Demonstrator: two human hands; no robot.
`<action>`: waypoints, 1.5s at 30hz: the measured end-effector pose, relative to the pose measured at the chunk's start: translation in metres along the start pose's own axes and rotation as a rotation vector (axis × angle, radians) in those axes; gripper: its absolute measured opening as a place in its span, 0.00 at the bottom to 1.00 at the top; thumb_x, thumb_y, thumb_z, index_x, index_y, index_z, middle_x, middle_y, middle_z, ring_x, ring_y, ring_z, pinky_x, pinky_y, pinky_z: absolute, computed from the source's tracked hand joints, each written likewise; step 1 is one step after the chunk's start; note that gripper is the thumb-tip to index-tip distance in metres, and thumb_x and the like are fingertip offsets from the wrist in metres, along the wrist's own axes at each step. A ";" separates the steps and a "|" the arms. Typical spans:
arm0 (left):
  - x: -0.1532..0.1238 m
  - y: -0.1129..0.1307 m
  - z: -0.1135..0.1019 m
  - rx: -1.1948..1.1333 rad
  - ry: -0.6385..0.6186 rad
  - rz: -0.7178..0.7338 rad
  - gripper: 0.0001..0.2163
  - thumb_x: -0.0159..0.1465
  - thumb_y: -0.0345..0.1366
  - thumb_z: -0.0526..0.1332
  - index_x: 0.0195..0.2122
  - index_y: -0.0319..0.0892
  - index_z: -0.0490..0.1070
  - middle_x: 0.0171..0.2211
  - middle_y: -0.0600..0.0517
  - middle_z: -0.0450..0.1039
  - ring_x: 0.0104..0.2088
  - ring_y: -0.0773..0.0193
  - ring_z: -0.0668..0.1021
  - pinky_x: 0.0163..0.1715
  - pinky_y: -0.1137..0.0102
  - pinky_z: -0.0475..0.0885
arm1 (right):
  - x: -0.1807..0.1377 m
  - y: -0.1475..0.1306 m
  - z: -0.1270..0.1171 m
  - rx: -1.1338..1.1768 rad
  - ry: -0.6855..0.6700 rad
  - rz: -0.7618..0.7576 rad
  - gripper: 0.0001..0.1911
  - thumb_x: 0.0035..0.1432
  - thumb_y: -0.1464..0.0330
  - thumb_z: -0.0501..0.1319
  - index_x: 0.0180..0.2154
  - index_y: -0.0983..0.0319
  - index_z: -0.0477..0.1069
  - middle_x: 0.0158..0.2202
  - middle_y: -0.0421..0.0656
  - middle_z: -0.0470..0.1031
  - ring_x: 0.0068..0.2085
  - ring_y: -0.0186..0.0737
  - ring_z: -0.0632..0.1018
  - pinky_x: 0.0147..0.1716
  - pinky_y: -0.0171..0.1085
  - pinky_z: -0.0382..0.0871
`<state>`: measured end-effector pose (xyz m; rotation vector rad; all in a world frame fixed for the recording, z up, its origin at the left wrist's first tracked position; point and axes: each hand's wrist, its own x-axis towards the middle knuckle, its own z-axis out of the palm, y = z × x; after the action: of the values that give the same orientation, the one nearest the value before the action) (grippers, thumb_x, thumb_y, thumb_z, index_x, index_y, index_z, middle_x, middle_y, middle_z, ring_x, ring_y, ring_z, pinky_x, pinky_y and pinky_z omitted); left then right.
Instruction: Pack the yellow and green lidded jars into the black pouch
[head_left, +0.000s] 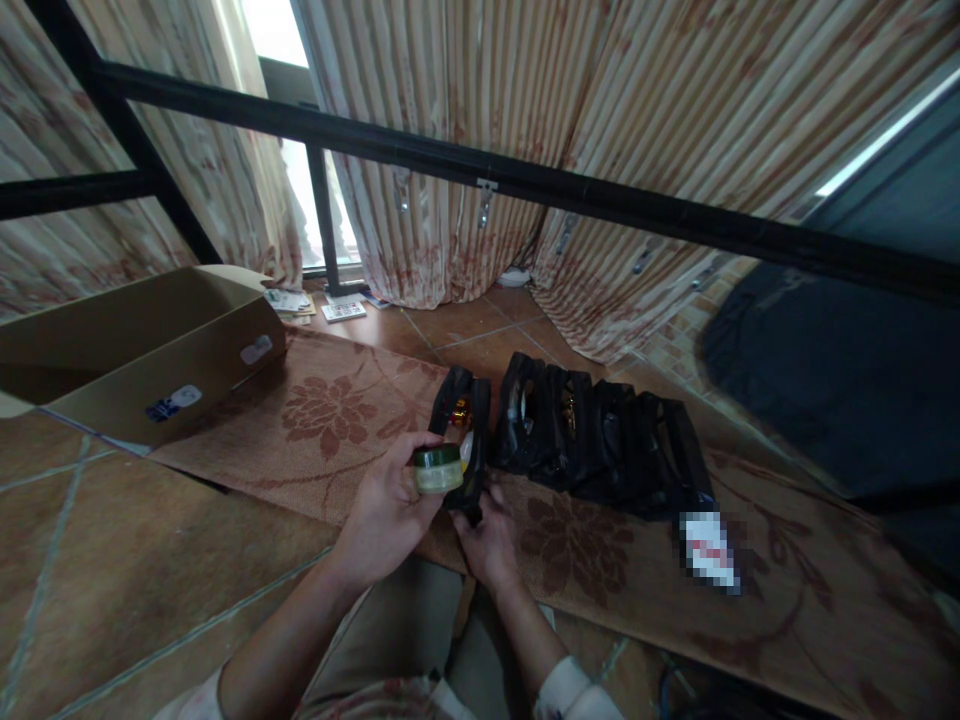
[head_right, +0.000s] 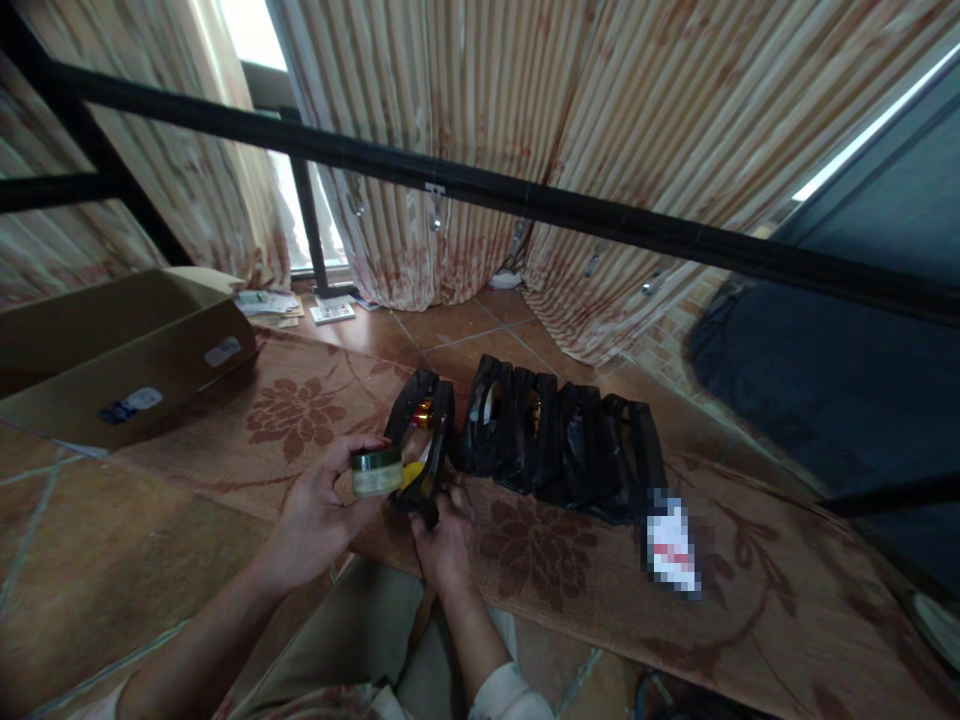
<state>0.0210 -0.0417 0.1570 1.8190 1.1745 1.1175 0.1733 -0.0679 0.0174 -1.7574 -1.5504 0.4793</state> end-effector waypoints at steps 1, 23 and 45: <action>0.000 -0.001 0.000 -0.001 0.002 0.002 0.14 0.57 0.28 0.58 0.45 0.44 0.65 0.40 0.52 0.72 0.40 0.65 0.75 0.40 0.70 0.72 | 0.000 0.000 0.000 -0.002 -0.001 0.000 0.17 0.51 0.66 0.63 0.45 0.58 0.71 0.49 0.45 0.70 0.50 0.45 0.72 0.51 0.43 0.66; 0.001 0.001 0.000 0.039 0.008 0.021 0.15 0.57 0.28 0.59 0.45 0.44 0.65 0.41 0.54 0.72 0.41 0.65 0.76 0.41 0.71 0.70 | -0.001 0.003 0.002 0.000 0.012 -0.021 0.18 0.51 0.66 0.63 0.46 0.58 0.71 0.50 0.46 0.69 0.55 0.47 0.68 0.55 0.46 0.62; 0.081 -0.027 0.024 1.036 -0.468 0.360 0.14 0.51 0.25 0.57 0.39 0.41 0.70 0.37 0.44 0.74 0.44 0.46 0.70 0.51 0.37 0.48 | 0.000 -0.001 0.001 0.041 0.033 -0.017 0.17 0.49 0.68 0.64 0.44 0.61 0.71 0.49 0.49 0.69 0.54 0.51 0.68 0.53 0.47 0.64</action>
<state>0.0520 0.0414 0.1471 2.9450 1.2467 0.1267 0.1723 -0.0677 0.0173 -1.7115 -1.5213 0.4688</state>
